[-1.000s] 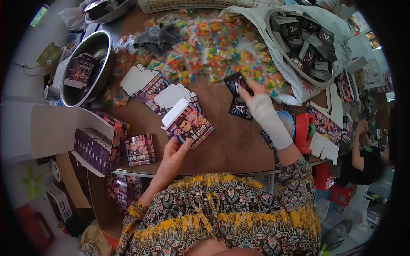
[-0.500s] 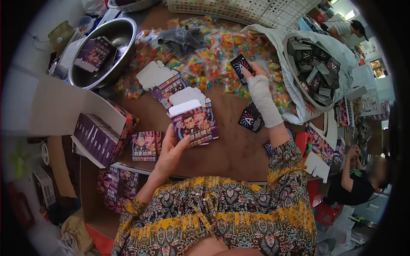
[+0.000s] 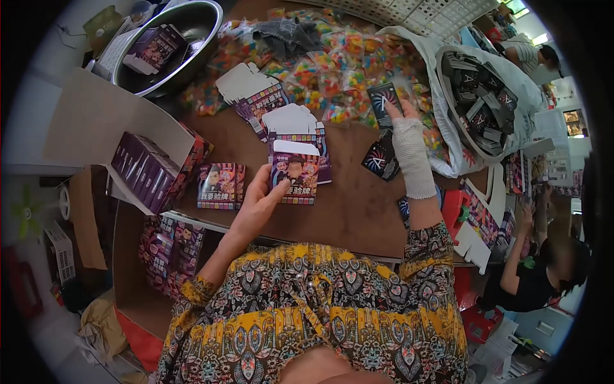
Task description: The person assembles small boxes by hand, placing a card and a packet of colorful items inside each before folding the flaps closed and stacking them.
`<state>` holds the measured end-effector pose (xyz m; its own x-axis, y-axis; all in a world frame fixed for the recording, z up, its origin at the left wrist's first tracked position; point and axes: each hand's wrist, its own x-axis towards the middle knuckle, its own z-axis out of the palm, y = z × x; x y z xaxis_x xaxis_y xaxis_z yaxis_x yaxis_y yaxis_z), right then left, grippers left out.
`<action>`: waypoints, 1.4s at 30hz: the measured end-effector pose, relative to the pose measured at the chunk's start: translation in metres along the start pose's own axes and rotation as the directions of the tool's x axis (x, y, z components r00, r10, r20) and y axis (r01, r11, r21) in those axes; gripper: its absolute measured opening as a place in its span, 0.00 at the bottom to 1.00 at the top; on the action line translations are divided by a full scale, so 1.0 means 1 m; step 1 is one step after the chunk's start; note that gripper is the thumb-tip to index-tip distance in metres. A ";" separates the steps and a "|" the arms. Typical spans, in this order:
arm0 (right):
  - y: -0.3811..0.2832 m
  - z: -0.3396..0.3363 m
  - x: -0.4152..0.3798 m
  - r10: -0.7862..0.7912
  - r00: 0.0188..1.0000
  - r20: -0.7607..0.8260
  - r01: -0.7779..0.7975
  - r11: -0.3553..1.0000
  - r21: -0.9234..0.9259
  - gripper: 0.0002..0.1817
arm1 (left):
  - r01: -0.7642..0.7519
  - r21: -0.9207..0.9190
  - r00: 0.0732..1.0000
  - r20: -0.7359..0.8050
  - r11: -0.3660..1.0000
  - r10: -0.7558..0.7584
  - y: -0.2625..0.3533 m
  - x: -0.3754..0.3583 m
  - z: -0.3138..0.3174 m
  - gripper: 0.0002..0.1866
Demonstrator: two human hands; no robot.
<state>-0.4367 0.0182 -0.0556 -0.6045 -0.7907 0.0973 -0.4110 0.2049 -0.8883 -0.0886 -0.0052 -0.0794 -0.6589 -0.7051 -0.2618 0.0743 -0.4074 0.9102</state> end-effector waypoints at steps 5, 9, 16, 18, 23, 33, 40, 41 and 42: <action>0.033 0.051 0.021 0.012 0.977 0.215 0.025 0.985 -0.171 0.21 | 0.029 -0.050 0.999 -0.015 0.998 -0.029 0.006 -0.002 0.004 0.18; 0.046 0.078 -0.005 -0.325 0.912 0.251 0.408 0.785 -0.466 0.16 | -0.017 -0.091 1.000 -0.016 0.996 0.016 0.005 0.002 -0.001 0.18; 0.024 0.062 -0.028 -0.202 0.960 0.194 0.214 0.976 -0.039 0.21 | -0.054 0.038 0.998 0.039 0.998 0.053 0.002 0.004 -0.003 0.17; -0.025 0.042 -0.040 -0.118 0.959 0.256 0.080 0.985 0.153 0.24 | -0.023 0.048 1.000 0.018 0.999 0.023 -0.001 0.002 -0.005 0.18; -0.094 0.012 -0.081 -0.008 0.811 0.585 -0.094 0.985 0.144 0.26 | -0.032 -0.087 0.991 0.127 0.996 0.043 -0.001 -0.004 0.002 0.24; -0.107 -0.017 -0.100 0.031 0.768 0.640 -0.138 0.983 0.119 0.25 | -0.025 -0.219 0.911 0.396 0.976 0.112 0.001 -0.022 0.002 0.25; -0.088 -0.008 -0.125 -0.250 0.606 0.756 0.298 0.952 0.076 0.23 | 0.103 -0.113 0.894 0.445 0.988 -0.043 -0.019 -0.023 0.003 0.32; -0.089 -0.008 -0.125 -0.236 0.619 0.749 0.274 0.959 0.075 0.21 | 0.138 -0.105 0.881 0.467 0.985 -0.073 -0.015 -0.023 0.005 0.32; -0.090 -0.007 -0.126 -0.223 0.617 0.754 0.234 0.968 0.094 0.20 | 0.186 -0.094 0.876 0.466 0.978 -0.122 -0.006 -0.024 0.005 0.32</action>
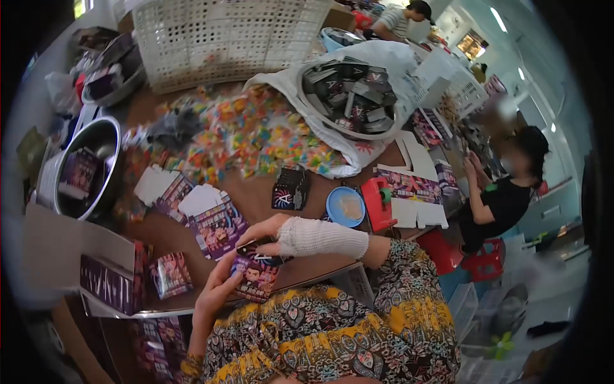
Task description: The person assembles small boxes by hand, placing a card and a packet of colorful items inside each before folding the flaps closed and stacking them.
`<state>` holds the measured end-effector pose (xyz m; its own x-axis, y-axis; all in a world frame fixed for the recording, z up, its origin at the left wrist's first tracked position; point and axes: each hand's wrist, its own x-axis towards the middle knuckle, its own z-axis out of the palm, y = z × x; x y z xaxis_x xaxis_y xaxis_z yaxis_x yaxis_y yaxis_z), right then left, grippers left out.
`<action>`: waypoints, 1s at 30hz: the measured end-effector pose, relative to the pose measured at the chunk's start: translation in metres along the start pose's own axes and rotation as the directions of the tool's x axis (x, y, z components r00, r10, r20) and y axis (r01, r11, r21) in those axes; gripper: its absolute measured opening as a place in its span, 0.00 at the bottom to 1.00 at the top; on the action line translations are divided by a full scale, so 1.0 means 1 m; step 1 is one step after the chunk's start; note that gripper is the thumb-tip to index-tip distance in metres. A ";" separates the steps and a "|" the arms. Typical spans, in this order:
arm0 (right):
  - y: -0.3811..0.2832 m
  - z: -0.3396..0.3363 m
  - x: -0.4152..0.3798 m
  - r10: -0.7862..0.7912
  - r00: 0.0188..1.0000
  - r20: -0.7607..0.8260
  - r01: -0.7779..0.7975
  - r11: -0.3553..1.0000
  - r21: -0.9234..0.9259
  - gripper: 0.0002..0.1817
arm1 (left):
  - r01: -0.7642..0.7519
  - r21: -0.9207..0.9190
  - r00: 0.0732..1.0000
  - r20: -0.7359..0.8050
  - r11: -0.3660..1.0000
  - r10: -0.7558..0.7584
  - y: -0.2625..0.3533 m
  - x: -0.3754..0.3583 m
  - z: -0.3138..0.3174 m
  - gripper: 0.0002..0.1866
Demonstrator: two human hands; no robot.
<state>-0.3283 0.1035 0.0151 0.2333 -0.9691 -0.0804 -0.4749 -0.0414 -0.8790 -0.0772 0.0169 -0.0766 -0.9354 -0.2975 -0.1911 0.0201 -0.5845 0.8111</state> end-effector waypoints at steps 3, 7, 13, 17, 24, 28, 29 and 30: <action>-0.005 -0.001 0.005 0.170 0.984 -0.051 -0.172 0.984 -0.041 0.16 | 0.041 0.073 0.995 -0.094 0.996 -0.034 0.025 -0.007 0.012 0.31; 0.011 -0.004 0.012 -0.024 0.999 0.025 0.030 0.968 -0.248 0.12 | -0.078 0.200 0.994 -0.058 0.977 0.092 0.024 0.009 0.020 0.27; 0.010 -0.018 0.025 0.148 0.977 -0.157 -0.139 0.988 0.064 0.12 | -0.237 -0.021 0.952 -0.204 0.971 0.228 0.002 0.029 0.036 0.25; 0.023 -0.004 0.012 0.108 0.958 -0.265 -0.084 0.991 0.101 0.14 | -0.260 -0.054 0.935 -0.263 0.964 0.237 -0.001 0.025 0.037 0.25; 0.026 0.048 0.004 -0.023 0.897 -0.442 -0.044 0.989 -0.141 0.15 | -0.187 0.069 0.944 -0.262 0.980 0.199 -0.019 0.017 0.036 0.28; 0.023 0.065 0.002 0.054 0.887 -0.459 -0.154 0.971 -0.184 0.13 | -0.251 0.128 0.957 -0.115 0.960 0.265 -0.011 0.006 0.037 0.34; 0.024 0.069 0.001 0.008 0.880 -0.475 -0.139 0.960 -0.242 0.12 | -0.209 0.161 0.964 -0.135 0.965 0.231 -0.011 0.004 0.036 0.33; 0.027 0.073 0.001 -0.036 0.877 -0.480 -0.119 0.950 -0.289 0.12 | -0.200 0.127 0.961 -0.166 0.972 0.220 -0.012 0.005 0.039 0.32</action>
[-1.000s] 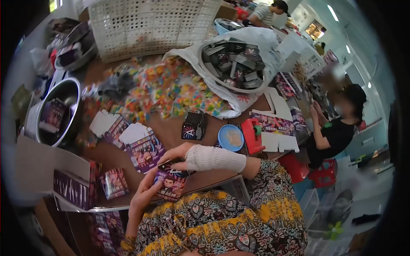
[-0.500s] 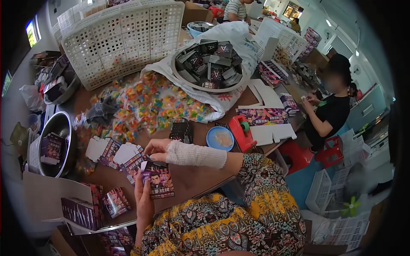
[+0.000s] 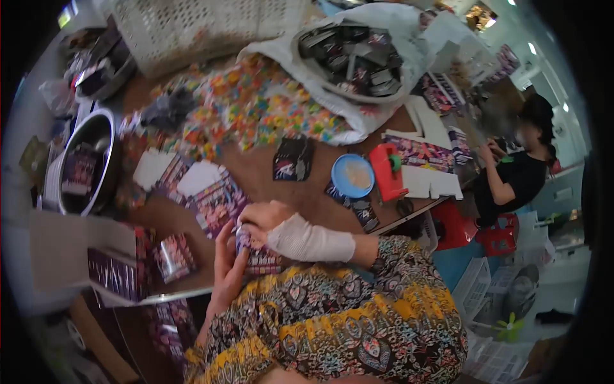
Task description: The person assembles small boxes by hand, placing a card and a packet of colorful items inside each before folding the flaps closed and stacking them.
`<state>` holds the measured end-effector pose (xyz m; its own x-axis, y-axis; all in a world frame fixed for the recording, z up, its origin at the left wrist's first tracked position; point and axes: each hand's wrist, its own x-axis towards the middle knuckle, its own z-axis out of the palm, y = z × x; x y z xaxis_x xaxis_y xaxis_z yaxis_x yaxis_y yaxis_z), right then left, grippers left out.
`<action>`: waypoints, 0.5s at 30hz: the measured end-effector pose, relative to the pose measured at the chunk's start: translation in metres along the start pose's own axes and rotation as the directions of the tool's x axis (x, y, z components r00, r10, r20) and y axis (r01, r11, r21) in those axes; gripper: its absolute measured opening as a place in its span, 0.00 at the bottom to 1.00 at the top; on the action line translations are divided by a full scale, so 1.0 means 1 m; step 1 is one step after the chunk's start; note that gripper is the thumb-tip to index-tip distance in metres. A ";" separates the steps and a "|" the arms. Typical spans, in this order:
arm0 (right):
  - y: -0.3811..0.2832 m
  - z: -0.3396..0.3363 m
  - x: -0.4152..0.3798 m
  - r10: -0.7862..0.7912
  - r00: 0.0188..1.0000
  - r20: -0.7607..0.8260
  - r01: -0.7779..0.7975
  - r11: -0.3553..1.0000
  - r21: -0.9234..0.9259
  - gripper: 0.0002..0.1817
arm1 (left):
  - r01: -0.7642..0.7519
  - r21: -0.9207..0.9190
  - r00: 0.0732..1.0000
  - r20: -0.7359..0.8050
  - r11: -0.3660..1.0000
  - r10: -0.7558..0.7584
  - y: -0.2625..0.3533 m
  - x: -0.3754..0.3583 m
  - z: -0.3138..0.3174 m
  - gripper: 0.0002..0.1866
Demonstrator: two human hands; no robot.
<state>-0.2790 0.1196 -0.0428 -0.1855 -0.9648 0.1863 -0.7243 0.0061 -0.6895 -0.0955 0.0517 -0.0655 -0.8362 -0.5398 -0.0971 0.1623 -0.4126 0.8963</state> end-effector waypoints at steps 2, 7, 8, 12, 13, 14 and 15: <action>-0.005 -0.004 0.001 0.028 0.997 -0.066 -0.022 0.996 0.089 0.10 | 0.010 0.005 1.000 -0.024 1.000 -0.010 -0.001 -0.003 -0.001 0.32; -0.011 -0.012 0.000 -0.035 0.999 0.006 0.035 0.999 -0.018 0.13 | 0.021 0.034 0.999 -0.033 0.999 -0.020 0.013 -0.012 0.001 0.33; -0.016 -0.010 -0.001 -0.044 0.999 0.022 0.044 0.999 -0.002 0.13 | 0.023 0.035 0.998 -0.056 0.999 -0.021 0.013 -0.013 0.000 0.33; -0.023 -0.006 -0.008 0.164 0.985 0.050 -0.171 0.962 0.211 0.13 | 0.032 0.003 0.999 -0.031 0.999 -0.032 0.010 -0.014 -0.005 0.33; -0.021 -0.007 -0.008 0.206 0.978 0.035 -0.207 0.938 0.278 0.12 | 0.044 -0.014 0.999 -0.024 0.999 -0.044 0.010 -0.015 -0.009 0.32; -0.020 -0.010 -0.007 0.141 0.987 -0.075 -0.118 0.959 0.258 0.11 | 0.054 -0.031 0.998 -0.015 0.998 -0.055 0.011 -0.016 -0.010 0.32; -0.017 -0.012 -0.009 0.144 0.987 -0.068 -0.121 0.958 0.259 0.11 | 0.027 -0.090 0.999 -0.036 0.996 -0.030 0.013 -0.016 -0.008 0.29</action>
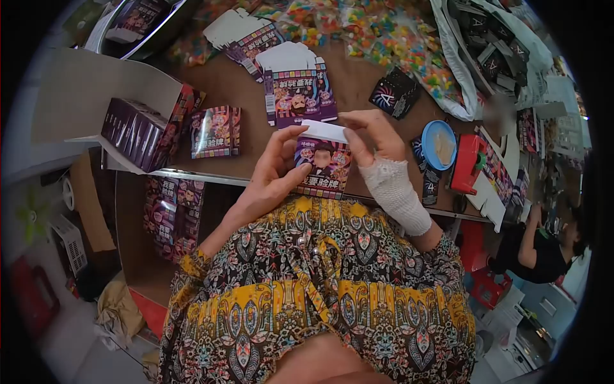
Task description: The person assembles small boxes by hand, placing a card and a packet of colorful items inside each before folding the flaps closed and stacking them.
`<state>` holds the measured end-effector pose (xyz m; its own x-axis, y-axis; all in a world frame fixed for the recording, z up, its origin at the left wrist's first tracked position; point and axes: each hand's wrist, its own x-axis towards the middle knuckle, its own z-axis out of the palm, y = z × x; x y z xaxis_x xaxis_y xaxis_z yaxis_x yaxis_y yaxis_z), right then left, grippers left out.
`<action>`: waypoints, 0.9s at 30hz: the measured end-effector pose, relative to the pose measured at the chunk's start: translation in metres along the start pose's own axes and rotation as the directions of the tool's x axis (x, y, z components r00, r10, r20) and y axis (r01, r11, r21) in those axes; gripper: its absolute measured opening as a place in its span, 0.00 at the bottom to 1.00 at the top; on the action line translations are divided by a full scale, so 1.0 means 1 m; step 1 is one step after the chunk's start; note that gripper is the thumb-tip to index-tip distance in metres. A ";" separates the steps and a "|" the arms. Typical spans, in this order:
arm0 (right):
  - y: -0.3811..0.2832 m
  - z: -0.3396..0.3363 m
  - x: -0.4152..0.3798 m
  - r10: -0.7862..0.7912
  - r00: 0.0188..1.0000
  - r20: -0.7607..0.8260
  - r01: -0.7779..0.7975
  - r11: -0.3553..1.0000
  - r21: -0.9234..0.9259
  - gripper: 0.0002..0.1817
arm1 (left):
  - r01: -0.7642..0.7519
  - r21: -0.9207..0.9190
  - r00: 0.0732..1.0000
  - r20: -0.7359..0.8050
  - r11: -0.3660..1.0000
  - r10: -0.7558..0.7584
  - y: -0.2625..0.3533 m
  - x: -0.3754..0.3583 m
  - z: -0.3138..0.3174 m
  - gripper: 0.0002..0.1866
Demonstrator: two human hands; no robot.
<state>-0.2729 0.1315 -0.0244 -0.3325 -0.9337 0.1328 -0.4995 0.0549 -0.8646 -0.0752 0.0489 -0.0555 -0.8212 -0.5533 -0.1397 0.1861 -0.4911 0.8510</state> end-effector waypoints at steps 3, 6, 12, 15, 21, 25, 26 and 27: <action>0.017 -0.007 -0.007 -0.060 0.994 -0.092 0.058 0.998 -0.027 0.10 | -0.016 0.056 0.998 -0.055 0.998 0.019 -0.003 -0.005 -0.012 0.26; 0.019 0.006 -0.022 0.222 0.969 0.105 -0.242 0.938 0.247 0.11 | -0.012 0.041 0.994 -0.111 0.999 0.016 -0.009 -0.008 -0.016 0.21; 0.039 0.019 -0.010 0.294 0.907 0.300 -0.410 0.778 0.477 0.11 | 0.097 0.182 0.963 -0.267 0.978 -0.046 -0.023 -0.008 -0.033 0.06; 0.041 0.023 -0.009 0.251 0.924 0.289 -0.371 0.776 0.511 0.12 | 0.035 0.292 0.956 -0.289 0.956 0.053 -0.018 -0.004 -0.025 0.08; 0.039 0.016 -0.012 0.353 0.870 0.343 -0.478 0.774 0.416 0.14 | -0.010 0.390 0.965 -0.239 0.921 0.112 -0.029 -0.002 -0.034 0.07; 0.036 0.018 -0.015 0.353 0.891 0.286 -0.452 0.760 0.468 0.14 | -0.151 0.493 0.934 -0.212 0.857 0.287 -0.032 0.005 -0.031 0.08; 0.030 0.019 -0.015 0.351 0.888 0.296 -0.455 0.760 0.465 0.14 | -0.149 0.491 0.932 -0.222 0.858 0.288 -0.030 0.006 -0.024 0.08; 0.022 0.019 -0.016 0.336 0.912 0.236 -0.410 0.783 0.467 0.13 | -0.133 0.328 0.913 -0.327 0.935 0.244 -0.026 0.006 -0.015 0.08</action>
<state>-0.2634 0.1405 -0.0548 -0.2820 -0.9165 -0.2837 0.1188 0.2601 -0.9583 -0.0765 0.0484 -0.0863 -0.5275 -0.8452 -0.0856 0.1062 -0.1656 0.9805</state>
